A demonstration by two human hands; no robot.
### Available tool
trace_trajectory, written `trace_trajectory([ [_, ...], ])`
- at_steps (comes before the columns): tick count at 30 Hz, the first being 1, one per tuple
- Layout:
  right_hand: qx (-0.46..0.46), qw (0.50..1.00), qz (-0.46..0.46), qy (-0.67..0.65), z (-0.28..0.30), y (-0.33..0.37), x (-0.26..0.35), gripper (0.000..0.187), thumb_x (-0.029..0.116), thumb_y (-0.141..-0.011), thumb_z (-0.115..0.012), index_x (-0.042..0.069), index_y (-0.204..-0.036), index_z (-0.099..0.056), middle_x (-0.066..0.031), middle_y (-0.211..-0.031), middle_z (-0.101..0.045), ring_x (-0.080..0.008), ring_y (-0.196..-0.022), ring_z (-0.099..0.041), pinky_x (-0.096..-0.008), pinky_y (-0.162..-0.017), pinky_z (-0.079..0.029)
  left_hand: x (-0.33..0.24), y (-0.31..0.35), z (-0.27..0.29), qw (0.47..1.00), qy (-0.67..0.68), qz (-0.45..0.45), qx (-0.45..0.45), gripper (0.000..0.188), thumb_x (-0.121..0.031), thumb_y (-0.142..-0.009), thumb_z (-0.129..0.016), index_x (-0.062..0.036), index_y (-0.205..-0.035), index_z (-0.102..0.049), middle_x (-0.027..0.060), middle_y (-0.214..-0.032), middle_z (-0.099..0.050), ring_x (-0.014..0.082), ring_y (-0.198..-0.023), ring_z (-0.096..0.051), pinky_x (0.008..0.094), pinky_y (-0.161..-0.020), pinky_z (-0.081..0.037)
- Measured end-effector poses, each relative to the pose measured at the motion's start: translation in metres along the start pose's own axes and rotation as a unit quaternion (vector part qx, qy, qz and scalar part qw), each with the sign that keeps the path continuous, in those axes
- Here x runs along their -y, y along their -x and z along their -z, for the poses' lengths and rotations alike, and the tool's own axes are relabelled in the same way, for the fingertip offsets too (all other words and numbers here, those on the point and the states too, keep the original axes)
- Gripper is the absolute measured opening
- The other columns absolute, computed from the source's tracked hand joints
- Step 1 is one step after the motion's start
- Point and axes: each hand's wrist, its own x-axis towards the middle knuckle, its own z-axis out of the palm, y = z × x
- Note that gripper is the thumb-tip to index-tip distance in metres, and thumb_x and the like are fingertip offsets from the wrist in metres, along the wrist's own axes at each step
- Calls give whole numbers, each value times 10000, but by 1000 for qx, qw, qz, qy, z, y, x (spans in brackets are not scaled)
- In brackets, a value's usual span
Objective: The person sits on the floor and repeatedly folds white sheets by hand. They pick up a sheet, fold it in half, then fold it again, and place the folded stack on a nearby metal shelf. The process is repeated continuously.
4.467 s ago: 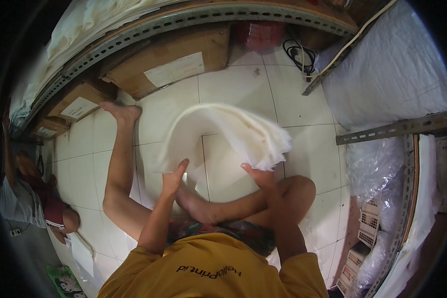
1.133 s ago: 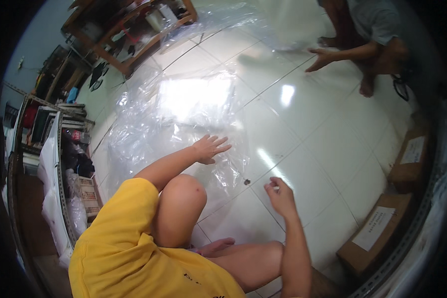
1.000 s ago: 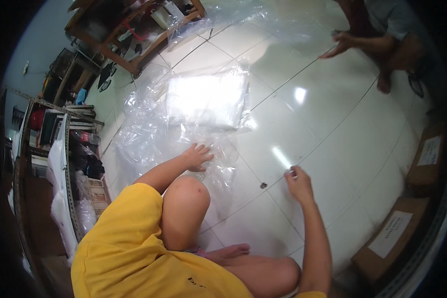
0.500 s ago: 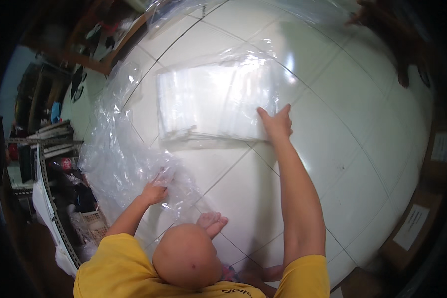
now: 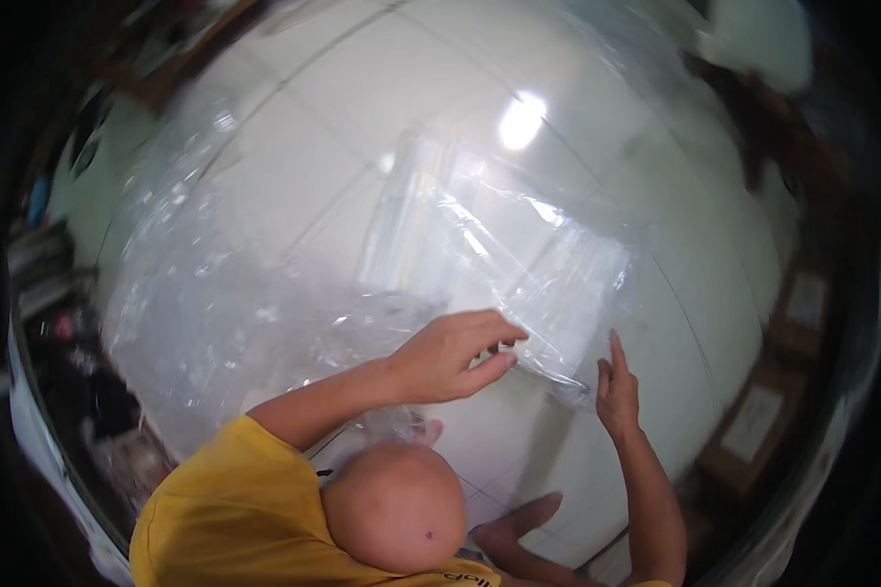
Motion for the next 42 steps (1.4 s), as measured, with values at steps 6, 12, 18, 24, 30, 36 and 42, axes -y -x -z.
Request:
trace_trajectory([
  [6, 8, 998, -58, 7, 9, 122, -44, 476, 124, -954, -538, 174, -1421, -459, -279, -838, -635, -454, -760, -616, -479, -701, -502, -16, -70, -133, 973, 38, -20, 225, 404, -310, -932, -584, 31, -1149, -603, 207, -1060, -627, 311, -888, -646, 413, -831, -504],
  [12, -39, 992, -74, -97, -55, 233, -86, 350, 119, -937, -541, 136, -1282, -602, -233, -939, -670, -423, -866, -644, -470, -777, -519, -9, -46, -279, 896, -156, 25, 415, 645, -480, -899, -591, 83, -1214, -553, 267, -1133, -617, 369, -1043, -624, 431, -920, -489],
  [18, -105, 974, -65, -192, -81, 276, -81, 330, 127, -939, -545, 119, -1263, -607, -231, -961, -680, -426, -891, -648, -469, -786, -517, -37, -38, -348, 685, -332, 76, 644, 617, -463, -886, -574, 90, -1159, -603, 284, -1100, -651, 385, -1085, -633, 457, -925, -503],
  [24, -151, 912, -198, -326, -109, 287, -103, 380, 139, -927, -574, 117, -1304, -532, -238, -913, -682, -417, -820, -670, -446, -750, -516, -11, -22, -364, 819, -272, 41, 504, 336, -253, -924, -520, 54, -995, -638, 239, -1036, -676, 392, -955, -666, 448, -868, -525],
  [30, -448, 838, -91, -296, -134, 294, -149, 311, 79, -921, -561, 5, -1221, -525, -170, -1003, -624, -268, -873, -621, -378, -841, -482, -61, 0, -362, 901, -74, 108, 415, 224, -187, -953, -470, 29, -933, -521, 147, -855, -636, 205, -807, -649, 332, -762, -524],
  [36, -214, 687, -27, -694, -56, 295, -161, 245, 48, -942, -483, -17, -1164, -564, -67, -992, -611, -155, -934, -595, -324, -873, -490, -108, 31, -376, 884, 56, 78, 457, 203, -166, -921, -455, 26, -935, -519, 95, -775, -601, 179, -737, -580, 342, -705, -499],
  [42, -324, 890, -62, -314, -121, 270, -185, 681, 310, -766, -792, -8, -1292, -499, -183, -1146, -582, -384, -1144, -517, -434, -984, -433, -150, 46, -374, 921, 45, 83, 378, 244, -197, -921, -389, -14, -817, -511, 69, -733, -560, 149, -701, -526, 285, -689, -428],
])
